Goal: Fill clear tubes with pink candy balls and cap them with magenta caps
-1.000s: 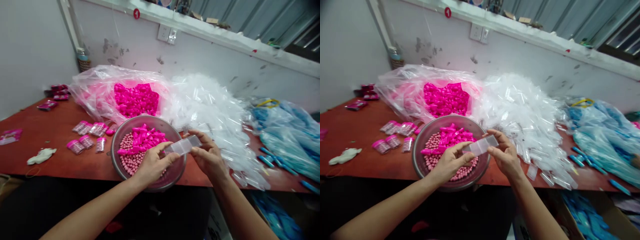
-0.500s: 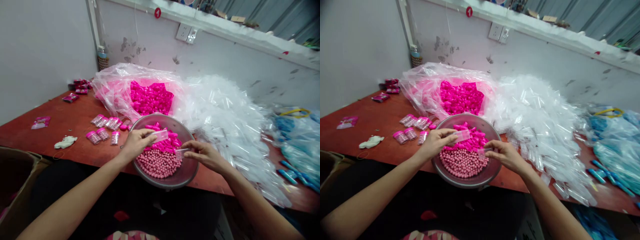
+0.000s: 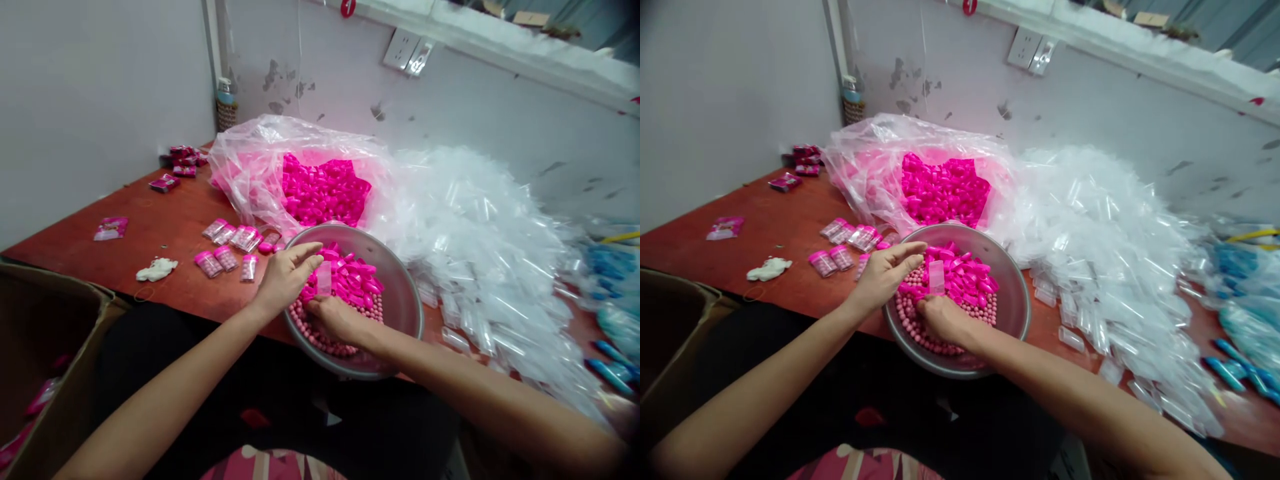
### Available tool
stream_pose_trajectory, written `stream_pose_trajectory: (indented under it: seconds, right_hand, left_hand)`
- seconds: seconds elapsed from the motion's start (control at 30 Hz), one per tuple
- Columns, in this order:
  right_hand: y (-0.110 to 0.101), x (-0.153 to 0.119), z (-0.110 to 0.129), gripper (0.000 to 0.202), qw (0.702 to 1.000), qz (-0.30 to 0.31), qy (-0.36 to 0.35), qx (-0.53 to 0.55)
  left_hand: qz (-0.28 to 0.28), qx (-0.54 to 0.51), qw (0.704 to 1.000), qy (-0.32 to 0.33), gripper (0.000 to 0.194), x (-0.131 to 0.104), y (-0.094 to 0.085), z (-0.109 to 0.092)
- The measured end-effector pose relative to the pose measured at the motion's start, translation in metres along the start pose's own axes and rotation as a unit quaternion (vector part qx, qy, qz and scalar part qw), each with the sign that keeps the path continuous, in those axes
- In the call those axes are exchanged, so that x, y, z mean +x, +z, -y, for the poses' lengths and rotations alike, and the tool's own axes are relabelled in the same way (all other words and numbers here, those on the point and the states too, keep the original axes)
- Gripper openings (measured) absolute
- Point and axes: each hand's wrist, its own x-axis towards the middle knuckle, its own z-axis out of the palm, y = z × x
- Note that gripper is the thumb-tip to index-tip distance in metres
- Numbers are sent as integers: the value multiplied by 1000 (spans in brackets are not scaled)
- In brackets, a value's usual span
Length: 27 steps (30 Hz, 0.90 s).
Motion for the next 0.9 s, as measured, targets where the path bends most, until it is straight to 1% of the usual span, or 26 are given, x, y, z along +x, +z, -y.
stream_pose_trajectory:
  seconds: [0.1,0.17,0.2,0.27,0.3,0.33,0.37,0.4,0.47,0.5,0.53,0.57,0.6,0.63,0.67,0.7,0.73,0.77,0.8,0.83,0.9]
  right_hand:
    - [-1,10,2,6,996,-8,13,84]
    - [-6,8,0,10,980,-5,21,200]
    - [-10,5,-2,13,960,-5,23,279]
    - [-17,-3,-3,19,896,-15,29,443]
    - [-20,-7,-3,22,864,-24,30,502]
    - [-23,-11,-2,23,843,-33,28,536]
    - [-26,-14,-2,24,830,-44,25,556]
    - [-29,-16,-1,23,822,-57,21,566]
    - [-34,-20,0,23,820,-88,17,565]
    - [-37,-22,0,23,826,-104,17,554]
    - [-40,-24,-1,22,837,-116,20,534]
    - [-43,-27,-2,21,858,-124,23,497]
    - [-46,-30,-4,18,891,-125,27,435]
    - [-48,-33,-6,14,931,-116,30,345]
    - [-49,-36,-7,9,968,-100,33,228]
    - [-49,-39,-9,6,992,-73,36,97]
    - [-47,-40,-9,10,998,-41,39,-24]
    - [-43,-40,-8,16,992,-7,39,-117]
    - [-37,-37,-7,20,984,22,35,-173]
    - [-31,-34,-4,22,979,42,28,-196]
    - [-19,-24,3,23,981,55,0,-188]
  left_hand:
    - [-9,20,1000,16,31,-8,-8,-8]
    - [-11,29,999,17,30,-12,-13,-11]
    - [-11,29,999,14,30,-15,-15,-11]
    - [-11,28,1000,1,30,-18,-18,-11]
    - [-9,29,1000,-6,31,-20,-18,-10]
    - [-3,30,999,-14,32,-21,-17,-8]
    - [6,31,999,-21,33,-22,-16,-7]
    - [18,31,999,-29,34,-23,-14,-6]
    - [43,32,998,-43,36,-24,-10,-4]
    - [53,36,997,-49,36,-24,-7,-4]
    - [60,40,996,-53,36,-23,-6,-3]
    - [64,44,995,-57,36,-23,-4,-3]
    - [65,43,995,-59,37,-22,-3,-2]
    - [64,37,995,-62,37,-22,-2,-1]
    - [61,26,996,-65,38,-21,-2,1]
    - [57,13,996,-68,39,-20,-1,3]
    - [51,-1,996,-71,39,-20,-1,5]
    - [43,-14,996,-74,39,-19,-1,7]
    - [35,-26,996,-75,38,-19,0,9]
    - [25,-35,996,-74,37,-19,1,11]
    - [11,-41,997,-68,35,-20,2,13]
